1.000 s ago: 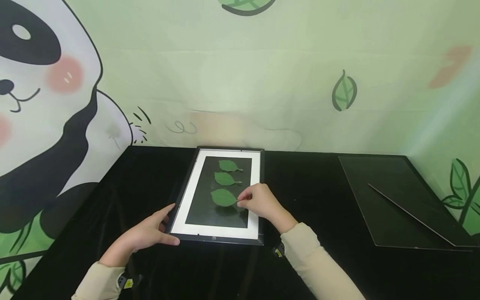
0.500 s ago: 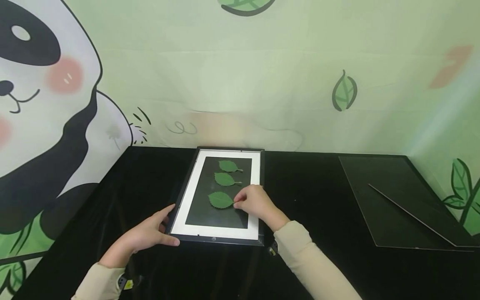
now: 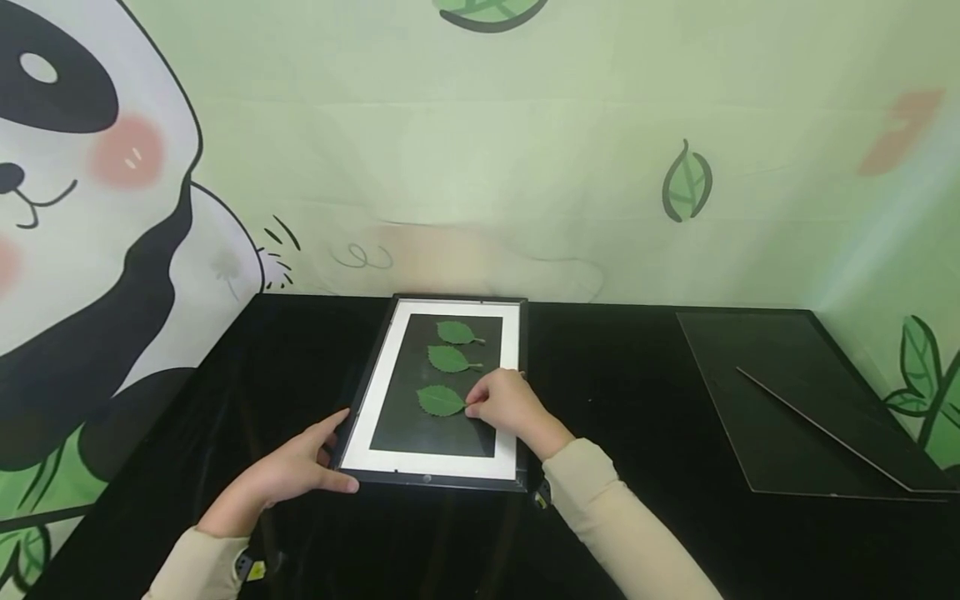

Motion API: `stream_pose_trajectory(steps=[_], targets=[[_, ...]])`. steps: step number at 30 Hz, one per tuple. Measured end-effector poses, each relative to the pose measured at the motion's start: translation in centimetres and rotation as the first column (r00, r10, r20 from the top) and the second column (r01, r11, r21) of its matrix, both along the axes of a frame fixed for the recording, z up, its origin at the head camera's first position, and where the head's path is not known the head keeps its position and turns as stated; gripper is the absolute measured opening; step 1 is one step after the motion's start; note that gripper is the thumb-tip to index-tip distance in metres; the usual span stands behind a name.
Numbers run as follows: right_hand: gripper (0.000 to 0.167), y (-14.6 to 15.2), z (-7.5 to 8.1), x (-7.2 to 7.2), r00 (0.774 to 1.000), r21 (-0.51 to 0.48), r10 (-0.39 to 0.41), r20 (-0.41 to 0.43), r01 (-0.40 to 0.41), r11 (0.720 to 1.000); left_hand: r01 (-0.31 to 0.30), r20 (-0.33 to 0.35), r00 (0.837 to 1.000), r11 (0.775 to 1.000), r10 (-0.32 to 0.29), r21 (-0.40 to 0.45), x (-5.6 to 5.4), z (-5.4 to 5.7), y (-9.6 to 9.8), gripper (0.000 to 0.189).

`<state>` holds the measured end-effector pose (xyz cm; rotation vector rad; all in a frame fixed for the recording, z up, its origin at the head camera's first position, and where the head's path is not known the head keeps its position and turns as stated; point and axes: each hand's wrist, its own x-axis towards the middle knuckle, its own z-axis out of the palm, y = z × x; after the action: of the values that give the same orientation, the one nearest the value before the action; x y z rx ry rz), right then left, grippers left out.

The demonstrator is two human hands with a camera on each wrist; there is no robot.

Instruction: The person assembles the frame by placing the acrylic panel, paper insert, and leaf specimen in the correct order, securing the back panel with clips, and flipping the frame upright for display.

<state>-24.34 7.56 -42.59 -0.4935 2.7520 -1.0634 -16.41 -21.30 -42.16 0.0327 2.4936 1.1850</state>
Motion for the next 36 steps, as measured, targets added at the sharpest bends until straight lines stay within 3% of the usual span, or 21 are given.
stream_pose_trajectory(steps=[13, 21, 28, 36], targets=[[0.006, -0.1, 0.1, 0.1, 1.0, 0.018, -0.008, 0.017, 0.008, 1.0, -0.003, -0.004, 1.0, 1.0, 0.003, -0.002, 0.0, -0.1, 0.0, 0.105], [0.014, 0.7, 0.4, 0.0, 0.999, -0.004, 0.041, 0.006, -0.041, 0.999, 0.001, -0.003, 1.0, 1.0, -0.001, 0.008, 0.2, 0.2, 0.1, 0.104], [0.024, 2.2, 2.3, 0.8, 0.998, -0.028, 0.047, -0.035, -0.048, 0.998, -0.006, 0.001, 1.0, 1.0, 0.006, 0.01, 0.2, 0.1, 0.1, 0.104], [0.026, 5.2, 4.7, 1.9, 0.987, -0.031, 0.048, -0.155, -0.054, 0.998, 0.004, 0.011, 1.0, 0.999, -0.005, 0.043, 0.0, 0.1, 0.0, 0.103]])
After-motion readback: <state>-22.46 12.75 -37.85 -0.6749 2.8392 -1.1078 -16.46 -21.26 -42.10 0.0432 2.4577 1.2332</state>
